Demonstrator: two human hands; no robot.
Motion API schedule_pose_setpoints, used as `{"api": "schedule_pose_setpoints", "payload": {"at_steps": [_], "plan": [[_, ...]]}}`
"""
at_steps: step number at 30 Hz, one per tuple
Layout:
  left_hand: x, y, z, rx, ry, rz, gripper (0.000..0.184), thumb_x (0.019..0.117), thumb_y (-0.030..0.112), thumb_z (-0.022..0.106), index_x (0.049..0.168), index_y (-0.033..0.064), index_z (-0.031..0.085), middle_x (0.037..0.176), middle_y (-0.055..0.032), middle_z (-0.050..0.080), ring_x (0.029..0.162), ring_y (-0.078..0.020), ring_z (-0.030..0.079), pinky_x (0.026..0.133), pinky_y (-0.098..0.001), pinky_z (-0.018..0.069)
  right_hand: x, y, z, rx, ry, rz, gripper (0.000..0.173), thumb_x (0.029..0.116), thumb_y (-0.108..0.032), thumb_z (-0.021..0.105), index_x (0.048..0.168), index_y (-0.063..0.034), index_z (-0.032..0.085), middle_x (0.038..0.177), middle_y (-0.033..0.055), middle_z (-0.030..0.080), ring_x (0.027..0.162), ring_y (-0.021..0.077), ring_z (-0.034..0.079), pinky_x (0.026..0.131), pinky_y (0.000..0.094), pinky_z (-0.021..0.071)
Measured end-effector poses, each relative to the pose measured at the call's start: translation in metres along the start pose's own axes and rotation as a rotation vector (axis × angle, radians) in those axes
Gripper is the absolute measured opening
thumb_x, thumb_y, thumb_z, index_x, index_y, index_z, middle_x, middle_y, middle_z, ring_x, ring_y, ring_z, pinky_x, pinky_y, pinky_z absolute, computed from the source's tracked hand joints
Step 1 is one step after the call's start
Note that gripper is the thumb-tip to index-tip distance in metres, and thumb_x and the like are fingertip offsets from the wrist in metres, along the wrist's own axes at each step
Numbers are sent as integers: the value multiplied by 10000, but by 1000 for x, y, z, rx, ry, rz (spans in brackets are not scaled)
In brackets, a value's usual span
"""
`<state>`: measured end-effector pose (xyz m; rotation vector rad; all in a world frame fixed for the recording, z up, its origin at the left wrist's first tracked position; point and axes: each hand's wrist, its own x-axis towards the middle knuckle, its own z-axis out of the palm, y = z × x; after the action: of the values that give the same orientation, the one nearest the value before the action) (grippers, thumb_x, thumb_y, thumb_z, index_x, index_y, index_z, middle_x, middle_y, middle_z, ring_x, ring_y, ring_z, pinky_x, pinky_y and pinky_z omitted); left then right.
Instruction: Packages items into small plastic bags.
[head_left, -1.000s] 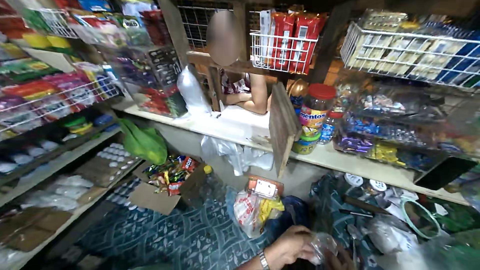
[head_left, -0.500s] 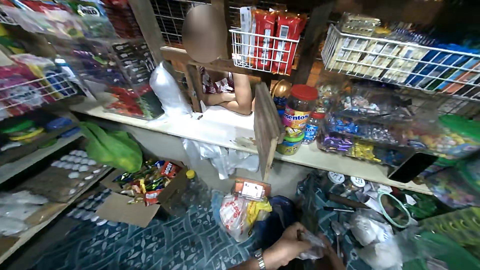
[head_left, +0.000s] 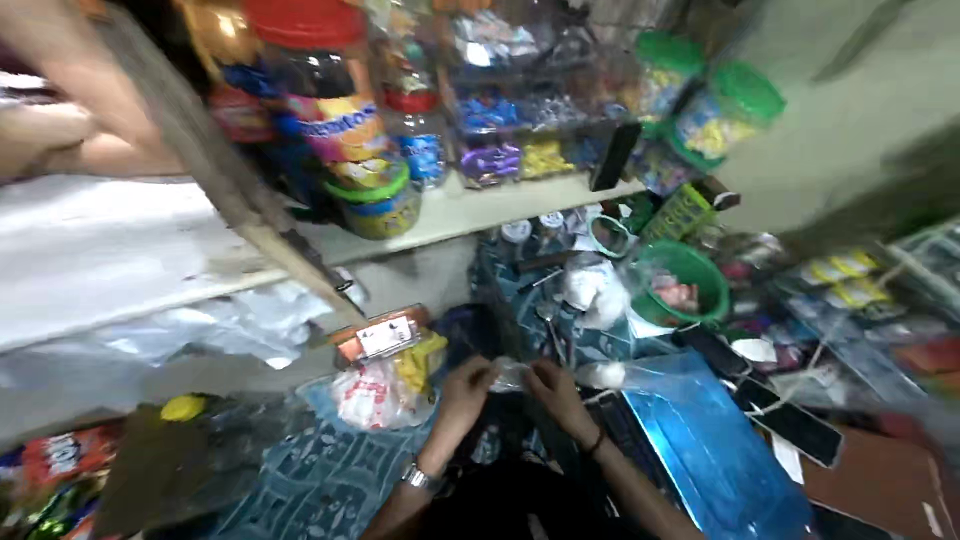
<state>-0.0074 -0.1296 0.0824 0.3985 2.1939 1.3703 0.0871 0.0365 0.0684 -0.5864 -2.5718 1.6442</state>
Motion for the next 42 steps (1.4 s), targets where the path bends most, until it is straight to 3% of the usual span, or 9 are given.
{"api": "schedule_pose_setpoints", "payload": {"at_steps": [4, 8, 14, 18, 26, 30, 32, 36, 42], "plan": [[11, 9, 3, -629, -132, -480, 241, 1066, 159, 521, 1261, 32, 582, 992, -59, 667, 798, -99, 633, 672, -261, 516, -1, 3, 2, -176, 93, -43, 285, 1012, -175, 608, 1129, 46, 745, 1159, 266, 693, 1108, 363, 671, 1021, 468, 512], [19, 15, 13, -858, -125, -605, 263, 1091, 216, 426, 1037, 41, 615, 773, -49, 638, 620, -123, 602, 548, -266, 504, 3, 5, -6, 91, 54, 93, 283, 1050, -143, 548, 1166, 64, 701, 1043, 175, 728, 933, 198, 708, 907, 382, 571], [25, 10, 15, -781, -259, -384, 297, 1097, 230, 413, 1203, 47, 622, 995, -61, 703, 814, -120, 662, 672, -266, 533, 14, -5, -21, 828, 24, 290, 371, 1051, -16, 467, 1413, 46, 413, 1011, 94, 676, 835, 132, 680, 803, 319, 585], [19, 12, 11, -343, -240, -57, 218, 1012, 149, 603, 1155, -15, 603, 958, -53, 631, 795, -90, 610, 724, -258, 532, 17, -7, -19, 907, 36, 281, 328, 1081, -68, 360, 1385, 28, 438, 1000, 79, 663, 856, 144, 674, 799, 334, 583], [25, 14, 11, 82, 6, 216, 302, 1055, 244, 544, 1108, -22, 675, 947, -126, 681, 835, -157, 640, 797, -346, 534, 19, -24, -24, 200, -51, 42, 366, 1040, -189, 550, 1336, 23, 593, 1120, 134, 690, 924, 110, 664, 842, 292, 556], [21, -12, -8, -165, 17, 355, 361, 1043, 239, 452, 1060, -53, 663, 1185, -154, 614, 1139, -178, 574, 999, -345, 481, 20, -51, -22, 175, -97, -51, 318, 1072, -180, 477, 1244, 25, 649, 1098, 119, 692, 933, 91, 660, 866, 284, 550], [24, -22, -15, -496, 6, 187, 408, 1057, 263, 276, 1126, 8, 587, 1100, -7, 633, 1041, -73, 615, 905, -277, 528, 19, -66, -23, 170, -188, -120, 313, 1072, -168, 479, 1245, 37, 642, 1098, 129, 690, 924, 82, 655, 856, 275, 547], [22, -33, -6, -1007, -267, -204, 631, 1098, 512, 94, 1322, 118, 533, 1057, -67, 729, 929, -197, 725, 762, -385, 624, 21, -86, -22, 152, -334, -213, 309, 1069, -163, 487, 1250, 32, 644, 1144, 137, 689, 985, 94, 661, 904, 285, 542], [21, -37, -2, -1240, -140, -375, 527, 1093, 514, 256, 1182, 117, 592, 959, -102, 715, 744, -189, 718, 551, -322, 600, 47, -62, -51, -284, -128, -57, 485, 1083, -344, 487, 1468, -52, 527, 1234, 194, 690, 1084, 312, 694, 979, 494, 536]]}}
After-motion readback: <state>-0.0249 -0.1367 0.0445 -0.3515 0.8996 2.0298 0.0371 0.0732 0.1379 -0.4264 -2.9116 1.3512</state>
